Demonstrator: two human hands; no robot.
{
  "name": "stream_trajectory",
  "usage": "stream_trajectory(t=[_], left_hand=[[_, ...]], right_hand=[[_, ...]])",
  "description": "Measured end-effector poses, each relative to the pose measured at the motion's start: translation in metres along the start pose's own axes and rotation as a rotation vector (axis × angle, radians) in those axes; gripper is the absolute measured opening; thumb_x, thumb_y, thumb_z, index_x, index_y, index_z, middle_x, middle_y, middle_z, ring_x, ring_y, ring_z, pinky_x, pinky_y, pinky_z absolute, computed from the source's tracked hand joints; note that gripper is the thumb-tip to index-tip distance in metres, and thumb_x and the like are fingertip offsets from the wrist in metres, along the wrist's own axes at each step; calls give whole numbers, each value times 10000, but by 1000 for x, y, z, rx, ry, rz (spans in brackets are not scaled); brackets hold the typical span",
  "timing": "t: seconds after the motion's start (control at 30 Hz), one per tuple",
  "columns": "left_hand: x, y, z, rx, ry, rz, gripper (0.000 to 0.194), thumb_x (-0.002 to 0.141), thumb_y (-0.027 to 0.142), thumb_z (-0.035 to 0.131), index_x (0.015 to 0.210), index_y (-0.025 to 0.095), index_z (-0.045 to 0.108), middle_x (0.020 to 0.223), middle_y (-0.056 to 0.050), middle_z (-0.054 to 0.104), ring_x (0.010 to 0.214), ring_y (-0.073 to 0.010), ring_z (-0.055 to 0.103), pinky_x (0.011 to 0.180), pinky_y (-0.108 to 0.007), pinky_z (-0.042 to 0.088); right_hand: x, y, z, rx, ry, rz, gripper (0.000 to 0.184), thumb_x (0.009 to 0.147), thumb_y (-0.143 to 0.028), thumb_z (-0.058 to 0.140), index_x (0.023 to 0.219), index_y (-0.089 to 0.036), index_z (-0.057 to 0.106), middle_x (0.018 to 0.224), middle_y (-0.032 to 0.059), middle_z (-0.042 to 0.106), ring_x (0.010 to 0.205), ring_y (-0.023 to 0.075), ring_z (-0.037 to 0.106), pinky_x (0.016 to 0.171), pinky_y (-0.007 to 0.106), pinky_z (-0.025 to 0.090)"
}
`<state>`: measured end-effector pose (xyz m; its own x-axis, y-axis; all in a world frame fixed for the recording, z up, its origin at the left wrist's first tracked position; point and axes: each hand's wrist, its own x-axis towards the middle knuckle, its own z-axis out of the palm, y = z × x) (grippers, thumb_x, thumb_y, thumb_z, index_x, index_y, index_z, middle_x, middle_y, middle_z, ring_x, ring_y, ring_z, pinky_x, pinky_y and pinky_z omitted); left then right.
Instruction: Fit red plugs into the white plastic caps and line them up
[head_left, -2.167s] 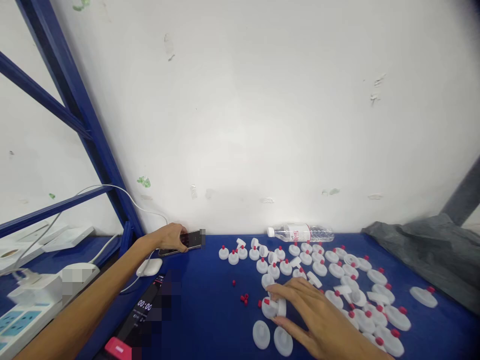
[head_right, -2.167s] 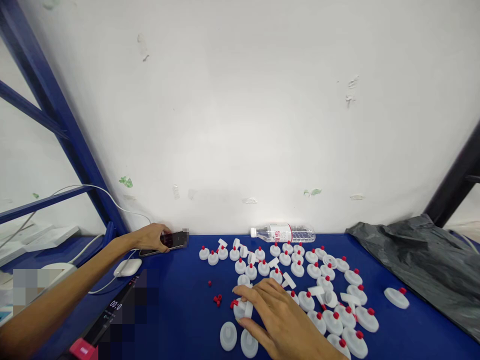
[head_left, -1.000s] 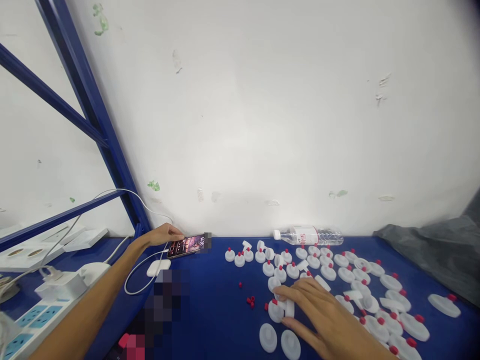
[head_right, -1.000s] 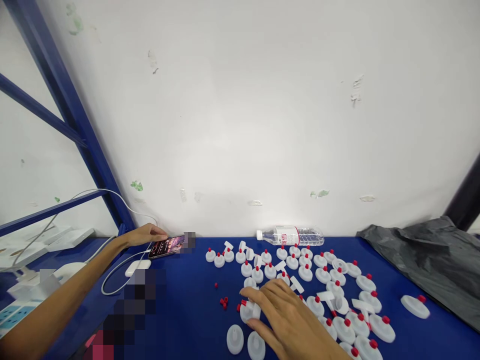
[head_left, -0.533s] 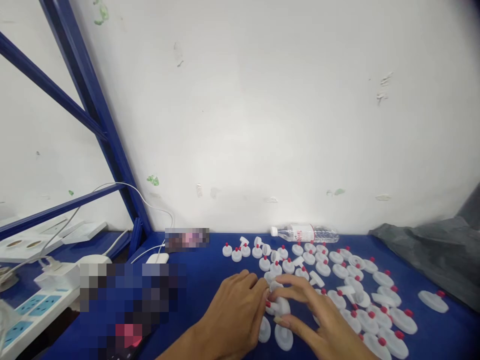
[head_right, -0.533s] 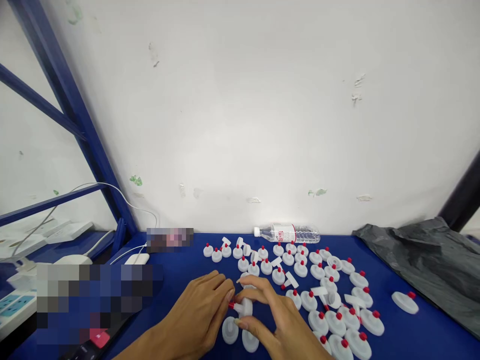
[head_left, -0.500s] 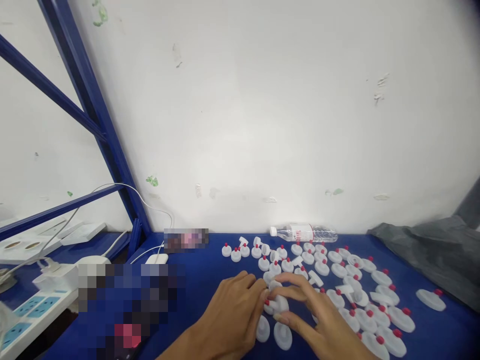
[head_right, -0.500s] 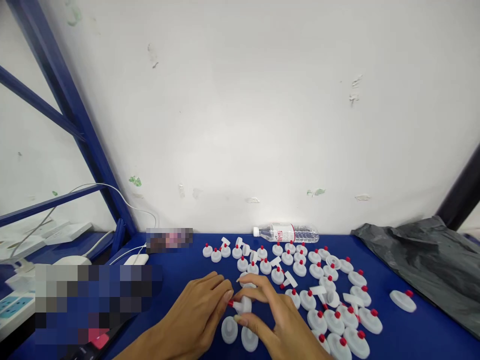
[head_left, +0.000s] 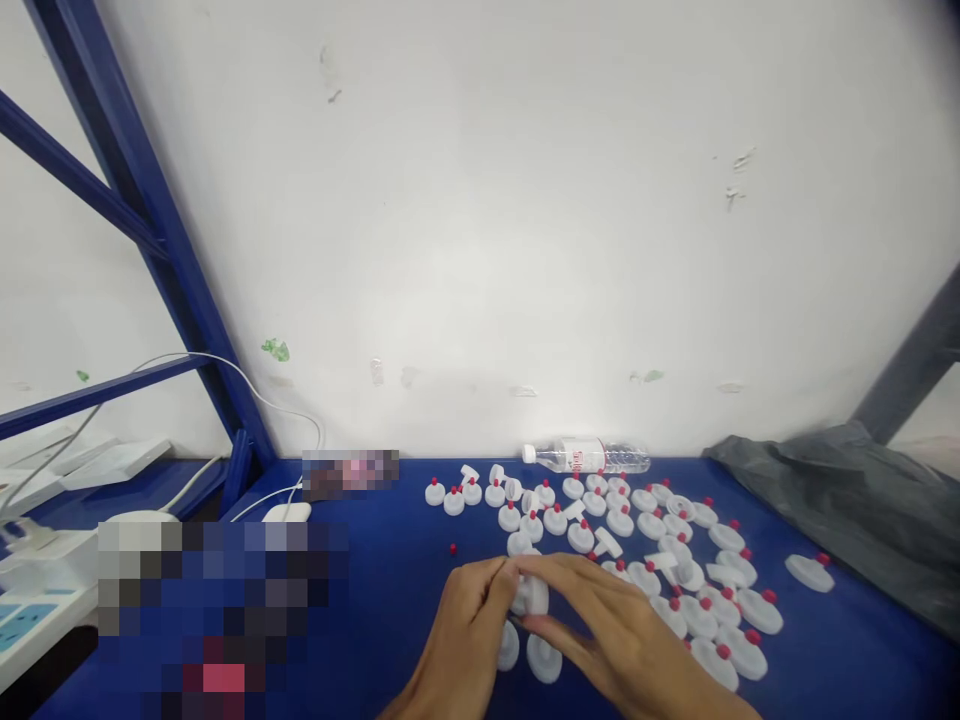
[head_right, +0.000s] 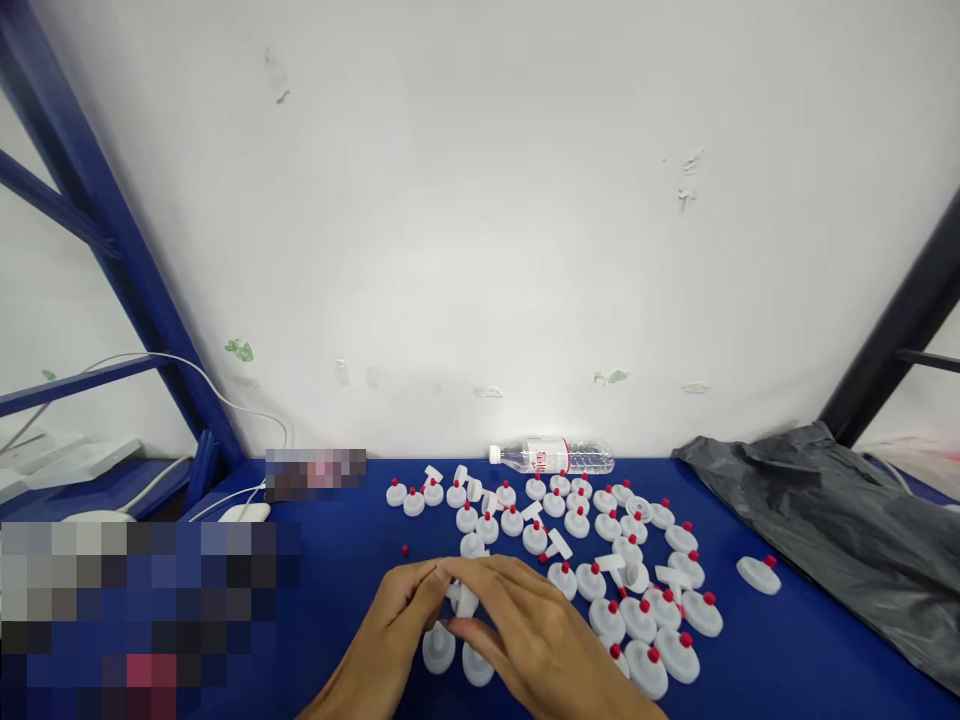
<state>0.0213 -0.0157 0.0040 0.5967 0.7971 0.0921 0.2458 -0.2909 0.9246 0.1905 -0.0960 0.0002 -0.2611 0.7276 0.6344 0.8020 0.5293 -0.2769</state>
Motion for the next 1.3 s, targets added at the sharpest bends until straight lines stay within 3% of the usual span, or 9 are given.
stream_trajectory(t=[0.13, 0.23, 0.33, 0.47, 0.57, 0.7, 0.83, 0.93, 1.3], left_hand=[[11, -11, -24, -89, 192, -113, 508, 929, 636, 322, 635, 222, 310, 604, 46, 288, 571, -127, 292, 529, -256, 267], [23, -20, -48, 105, 307, 17, 478, 956, 585, 336, 652, 223, 272, 626, 48, 276, 579, -128, 274, 538, -264, 241], [28, -26, -57, 375, 285, 73, 400, 981, 485, 352, 686, 217, 383, 637, 38, 399, 601, -148, 373, 590, -279, 299], [27, -31, -51, 609, 254, 99, 230, 968, 351, 409, 837, 227, 551, 857, -14, 589, 843, -213, 542, 709, -318, 385], [27, -36, -47, 636, 215, 66, 209, 962, 297, 408, 925, 244, 606, 1000, -35, 608, 955, -226, 564, 732, -323, 416], [29, -43, -44, 658, 150, 54, 197, 949, 255, 424, 949, 245, 621, 965, -32, 612, 917, -213, 584, 750, -326, 431], [28, -47, -42, 677, 113, 95, 180, 939, 226, 432, 954, 240, 610, 946, -30, 607, 915, -210, 580, 760, -327, 432], [28, -48, -41, 673, 101, 122, 182, 943, 212, 422, 973, 244, 598, 962, -29, 600, 929, -208, 575, 768, -329, 433], [21, -45, -39, 663, 118, 167, 159, 930, 192, 463, 999, 245, 596, 990, -30, 602, 955, -206, 570, 770, -324, 451]], right_hand=[[-1, 16, -14, -286, 124, -5, 491, 992, -137, 479, 1474, -214, 427, 1308, 73, 659, 1201, 211, 632, 1027, 356, 543], [2, 28, -23, -285, 189, 215, 346, 996, -224, 497, 1331, -260, 574, 1258, 56, 678, 1116, 217, 679, 943, 362, 593], [5, 29, -23, -179, 102, 332, 215, 997, -274, 488, 1131, -265, 657, 1208, 53, 670, 1046, 208, 694, 871, 336, 608], [7, 24, -19, -175, -3, 340, 166, 984, -323, 519, 979, -251, 669, 1125, 65, 656, 957, 207, 682, 800, 351, 590], [7, 24, -18, -208, -120, 304, 127, 958, -301, 574, 914, -248, 679, 929, 36, 677, 899, 214, 662, 944, 477, 507], [8, 28, -20, -204, -218, 273, 109, 945, -315, 604, 912, -261, 692, 833, -8, 691, 854, 196, 652, 1095, 566, 330], [8, 39, -27, -347, -108, 350, 210, 1000, -299, 476, 1022, -241, 676, 984, 43, 713, 937, 228, 641, 981, 493, 414], [3, 53, -32, -542, -48, 453, 224, 986, -305, 472, 982, -220, 679, 933, 62, 722, 904, 265, 645, 919, 495, 423], [-14, 80, -25, -568, -218, 636, 321, 914, -466, 482, 794, -256, 694, 665, 29, 719, 645, 259, 669, 653, 373, 414]])
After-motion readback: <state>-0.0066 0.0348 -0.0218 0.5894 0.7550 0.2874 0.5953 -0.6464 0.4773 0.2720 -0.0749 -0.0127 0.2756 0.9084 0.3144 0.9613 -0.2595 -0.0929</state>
